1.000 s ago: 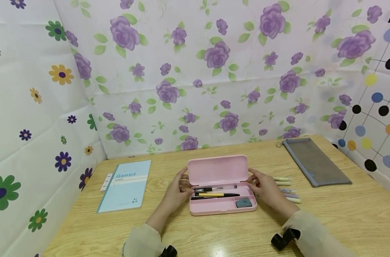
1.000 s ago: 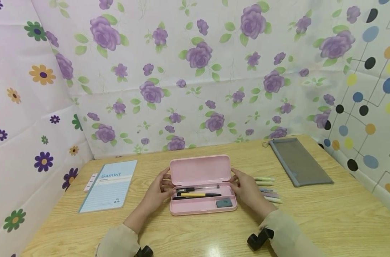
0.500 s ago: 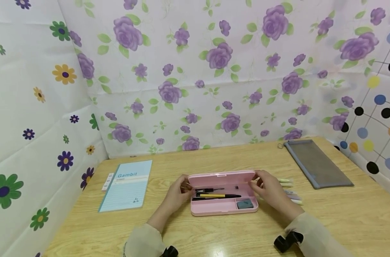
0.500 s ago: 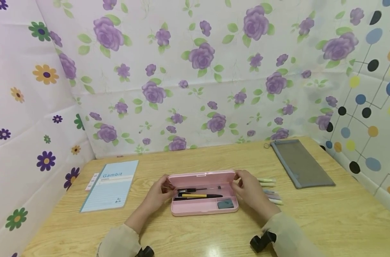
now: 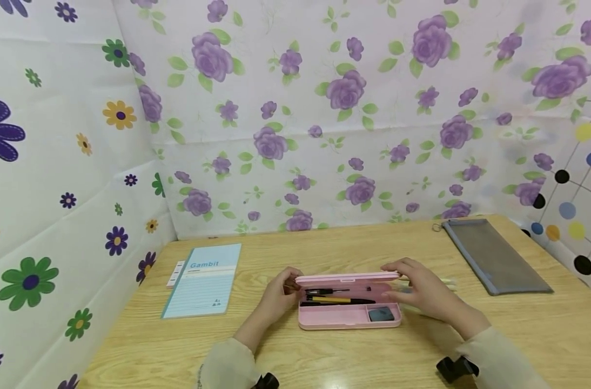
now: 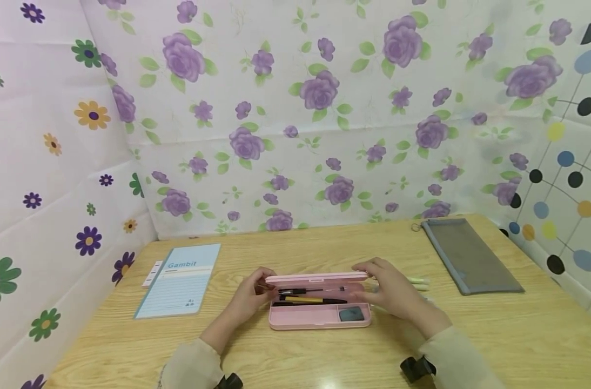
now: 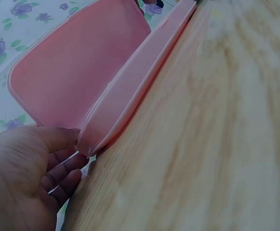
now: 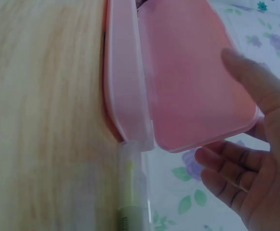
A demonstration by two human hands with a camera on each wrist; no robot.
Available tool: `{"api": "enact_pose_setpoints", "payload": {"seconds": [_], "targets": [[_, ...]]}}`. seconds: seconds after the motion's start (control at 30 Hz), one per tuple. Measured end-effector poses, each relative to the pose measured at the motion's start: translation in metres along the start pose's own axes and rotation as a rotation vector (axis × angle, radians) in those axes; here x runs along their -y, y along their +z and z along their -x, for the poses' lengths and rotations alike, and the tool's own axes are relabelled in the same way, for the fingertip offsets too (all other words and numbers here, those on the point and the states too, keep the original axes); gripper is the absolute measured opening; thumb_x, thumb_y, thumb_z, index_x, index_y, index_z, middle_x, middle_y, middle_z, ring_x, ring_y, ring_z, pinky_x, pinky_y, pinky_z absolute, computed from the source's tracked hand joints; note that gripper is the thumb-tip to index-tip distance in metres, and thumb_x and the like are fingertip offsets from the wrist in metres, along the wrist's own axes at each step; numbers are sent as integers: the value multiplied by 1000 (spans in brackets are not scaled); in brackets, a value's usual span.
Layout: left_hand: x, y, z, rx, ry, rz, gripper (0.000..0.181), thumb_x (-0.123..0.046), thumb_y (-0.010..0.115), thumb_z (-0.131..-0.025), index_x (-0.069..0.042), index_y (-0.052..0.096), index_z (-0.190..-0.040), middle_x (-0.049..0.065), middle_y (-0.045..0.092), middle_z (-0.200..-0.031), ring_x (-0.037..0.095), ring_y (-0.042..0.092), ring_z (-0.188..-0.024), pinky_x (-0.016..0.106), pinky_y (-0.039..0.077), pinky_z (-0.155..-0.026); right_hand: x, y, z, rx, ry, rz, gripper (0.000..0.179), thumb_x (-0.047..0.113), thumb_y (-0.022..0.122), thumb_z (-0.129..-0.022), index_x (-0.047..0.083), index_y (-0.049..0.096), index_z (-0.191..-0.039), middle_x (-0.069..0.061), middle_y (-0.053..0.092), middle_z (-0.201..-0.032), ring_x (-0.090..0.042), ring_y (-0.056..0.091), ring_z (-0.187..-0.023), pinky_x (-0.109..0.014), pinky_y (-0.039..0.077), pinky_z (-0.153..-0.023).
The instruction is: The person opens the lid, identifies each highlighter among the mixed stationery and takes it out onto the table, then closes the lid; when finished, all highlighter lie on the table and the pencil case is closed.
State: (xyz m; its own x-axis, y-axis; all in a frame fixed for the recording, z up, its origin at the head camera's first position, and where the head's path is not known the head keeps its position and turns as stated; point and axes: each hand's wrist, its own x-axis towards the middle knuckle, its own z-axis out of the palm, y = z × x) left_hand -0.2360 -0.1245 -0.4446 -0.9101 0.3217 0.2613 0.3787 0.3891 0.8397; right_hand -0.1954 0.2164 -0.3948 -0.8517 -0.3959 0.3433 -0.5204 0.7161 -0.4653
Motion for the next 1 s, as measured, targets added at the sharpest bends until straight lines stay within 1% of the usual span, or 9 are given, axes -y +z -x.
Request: {"api": "enact_pose_setpoints", "payload": {"seconds": [0.17,0.3,0.37,0.43,0.47,0.57,0.67,0.83,1.0], "targets": [[-1,1,1,4,-4,9,23,-2,69,-86,-11,61,-105,10,67,-99,17,62,-88,22,51,-76,3,-5,1,-16,-12,-4,42,35,69,-88,18,60,-126,3,62,-113,-12,56,-97,-32,53,-74],[0,2,0,5,-10,26,23,-4,69,-86,-10,62,-107,11,67,-103,20,63,-89,22,52,-75,3,-5,0,-29,1,-16,36,32,65,-92,16,62,-124,0,63,-112,-16,58,-97,-30,52,-72],[-5,1,2,9,-23,16,24,-2,69,-86,-8,62,-108,12,66,-104,23,63,-90,22,51,-75,3,-3,-1,-42,8,-27,34,31,64,-93,14,62,-123,-3,64,-112,-19,59,-96,-29,52,-71],[-17,-2,5,15,-24,-2,23,0,68,-86,-5,61,-108,14,66,-105,24,63,-92,22,51,-76,3,-1,-3,-56,15,-40,34,29,63,-93,12,62,-123,-5,65,-112,-22,60,-95,-29,52,-70],[-19,-2,5,17,-30,-11,23,1,68,-86,-4,61,-108,14,66,-105,25,62,-92,23,50,-76,3,0,-3,-63,23,-43,35,30,63,-93,11,62,-123,-6,65,-111,-21,60,-94,-29,52,-69],[-17,-2,5,20,-21,-20,23,0,68,-86,-5,62,-107,13,66,-105,22,62,-92,23,50,-77,4,3,-4,-81,34,-53,36,28,64,-93,8,62,-123,-7,66,-108,-20,61,-92,-27,52,-67],[-1,1,0,18,-23,-13,24,-3,70,-86,-10,62,-107,10,66,-105,17,61,-90,22,50,-76,5,3,-2,-73,50,-61,35,29,64,-93,9,62,-122,-8,65,-108,-17,60,-91,-24,51,-67],[0,1,-2,42,-5,-15,26,-1,67,-87,-10,62,-111,10,66,-107,17,61,-91,22,51,-76,5,0,1,-41,72,-82,36,32,66,-91,11,63,-121,-10,65,-113,-21,60,-93,-21,49,-64],[0,-2,-1,52,-3,-32,30,-1,66,-88,-8,62,-117,11,64,-112,22,62,-97,30,52,-82,3,3,3,-12,61,-105,42,33,66,-91,10,60,-125,-12,63,-117,-23,59,-96,-21,48,-64]]}}
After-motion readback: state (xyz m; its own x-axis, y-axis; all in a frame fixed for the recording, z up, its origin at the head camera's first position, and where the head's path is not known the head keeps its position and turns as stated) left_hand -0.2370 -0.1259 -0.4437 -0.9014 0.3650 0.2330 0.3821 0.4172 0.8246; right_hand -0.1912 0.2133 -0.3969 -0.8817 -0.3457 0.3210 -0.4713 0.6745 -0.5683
